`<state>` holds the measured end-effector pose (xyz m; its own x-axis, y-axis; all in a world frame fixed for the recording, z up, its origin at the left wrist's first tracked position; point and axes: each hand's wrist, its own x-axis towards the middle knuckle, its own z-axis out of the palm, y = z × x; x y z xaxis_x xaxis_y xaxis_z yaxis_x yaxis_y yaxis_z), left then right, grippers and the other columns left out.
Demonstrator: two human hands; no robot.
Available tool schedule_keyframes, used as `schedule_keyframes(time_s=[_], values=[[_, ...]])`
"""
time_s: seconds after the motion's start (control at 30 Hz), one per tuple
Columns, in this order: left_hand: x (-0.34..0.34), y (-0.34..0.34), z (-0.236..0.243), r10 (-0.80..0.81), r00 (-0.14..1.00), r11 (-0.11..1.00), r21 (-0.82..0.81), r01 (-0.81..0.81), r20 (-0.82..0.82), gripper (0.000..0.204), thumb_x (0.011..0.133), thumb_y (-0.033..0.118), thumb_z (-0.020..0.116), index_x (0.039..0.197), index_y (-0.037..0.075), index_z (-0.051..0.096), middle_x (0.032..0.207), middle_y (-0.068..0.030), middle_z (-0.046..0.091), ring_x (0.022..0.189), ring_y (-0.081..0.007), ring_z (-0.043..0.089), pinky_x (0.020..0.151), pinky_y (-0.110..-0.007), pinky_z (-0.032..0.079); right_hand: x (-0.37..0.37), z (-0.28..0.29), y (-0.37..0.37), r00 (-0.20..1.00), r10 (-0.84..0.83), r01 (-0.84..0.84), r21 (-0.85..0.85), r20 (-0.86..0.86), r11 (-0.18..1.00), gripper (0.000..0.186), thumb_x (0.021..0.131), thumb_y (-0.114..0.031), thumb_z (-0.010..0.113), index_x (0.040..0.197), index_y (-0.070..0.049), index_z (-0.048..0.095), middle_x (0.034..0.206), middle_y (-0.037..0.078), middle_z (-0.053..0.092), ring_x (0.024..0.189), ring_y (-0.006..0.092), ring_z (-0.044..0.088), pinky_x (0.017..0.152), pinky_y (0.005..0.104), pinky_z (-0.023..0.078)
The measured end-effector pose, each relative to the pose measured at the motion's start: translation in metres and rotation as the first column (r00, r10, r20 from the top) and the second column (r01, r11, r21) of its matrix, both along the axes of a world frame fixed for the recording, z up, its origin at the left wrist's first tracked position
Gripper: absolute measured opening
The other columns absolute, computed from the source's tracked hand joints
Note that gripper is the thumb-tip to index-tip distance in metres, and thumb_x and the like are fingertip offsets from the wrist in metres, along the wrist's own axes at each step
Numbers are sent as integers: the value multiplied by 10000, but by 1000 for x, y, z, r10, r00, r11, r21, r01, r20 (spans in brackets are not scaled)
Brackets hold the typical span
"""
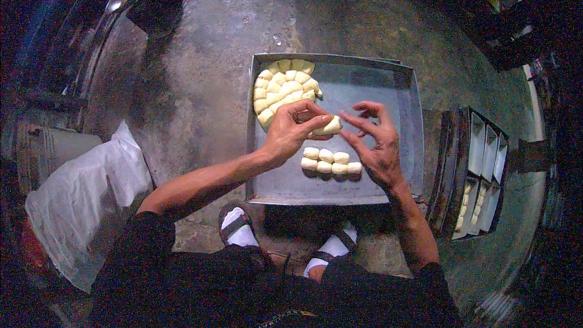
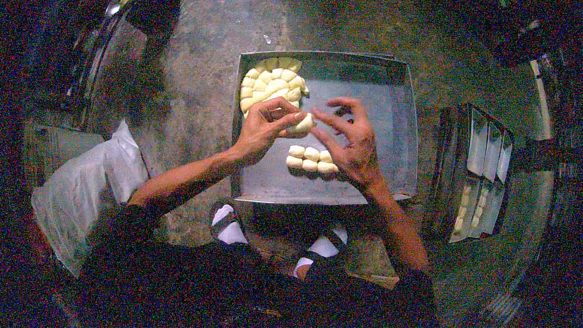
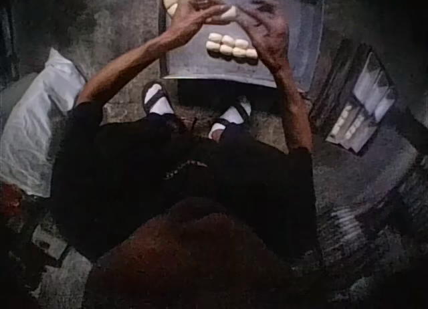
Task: The person shapes pieces of dough into small rolls by hand and places them onto a metal baking tray and into loaf pans.
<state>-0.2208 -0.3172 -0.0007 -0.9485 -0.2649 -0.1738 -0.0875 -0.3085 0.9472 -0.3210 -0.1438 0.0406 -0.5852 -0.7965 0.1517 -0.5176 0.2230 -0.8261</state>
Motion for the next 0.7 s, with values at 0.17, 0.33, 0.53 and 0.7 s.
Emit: schedule_keyframes(time_s=[0.17, 0.33, 0.53, 0.7], values=[[-1, 16, 20, -164, 970, 931, 355, 91, 180, 386, 984, 309, 485, 1107, -50, 558, 970, -168, 648, 877, -269, 670, 782, -359, 597, -4, -19, 8, 994, -93, 88, 70, 60, 994, 282, 820, -194, 700, 1058, -46, 675, 1048, 110, 645, 852, 239, 655, 717, 327, 541], [-4, -1, -5, -311, 939, 899, 366, 240, 149, 419, 974, 348, 497, 1224, 17, 558, 1035, -137, 643, 893, -204, 655, 822, -336, 563, -7, -6, 8, 996, 91, -89, -71, 13, 993, 202, 786, -94, 728, 969, -32, 673, 851, 82, 662, 782, 190, 664, 698, 307, 536], [-9, 9, 16, -354, 935, 891, -293, 346, 28, 343, 874, 178, 668, 1171, 20, 601, 1061, -75, 675, 957, -161, 648, 840, -310, 531, -9, -8, 14, 966, 51, -77, 97, 252, 992, 151, 813, -131, 704, 921, -40, 654, 820, 83, 643, 710, 186, 630, 652, 330, 506], [-19, 12, -7, -270, 954, 909, -292, 297, 132, 392, 794, 121, 738, 1136, -23, 613, 999, -128, 698, 945, -148, 660, 773, -284, 544, -7, -17, 14, 997, 56, -49, 113, -58, 992, 134, 838, -108, 649, 961, -56, 649, 851, 88, 597, 778, 229, 579, 687, 366, 476]])
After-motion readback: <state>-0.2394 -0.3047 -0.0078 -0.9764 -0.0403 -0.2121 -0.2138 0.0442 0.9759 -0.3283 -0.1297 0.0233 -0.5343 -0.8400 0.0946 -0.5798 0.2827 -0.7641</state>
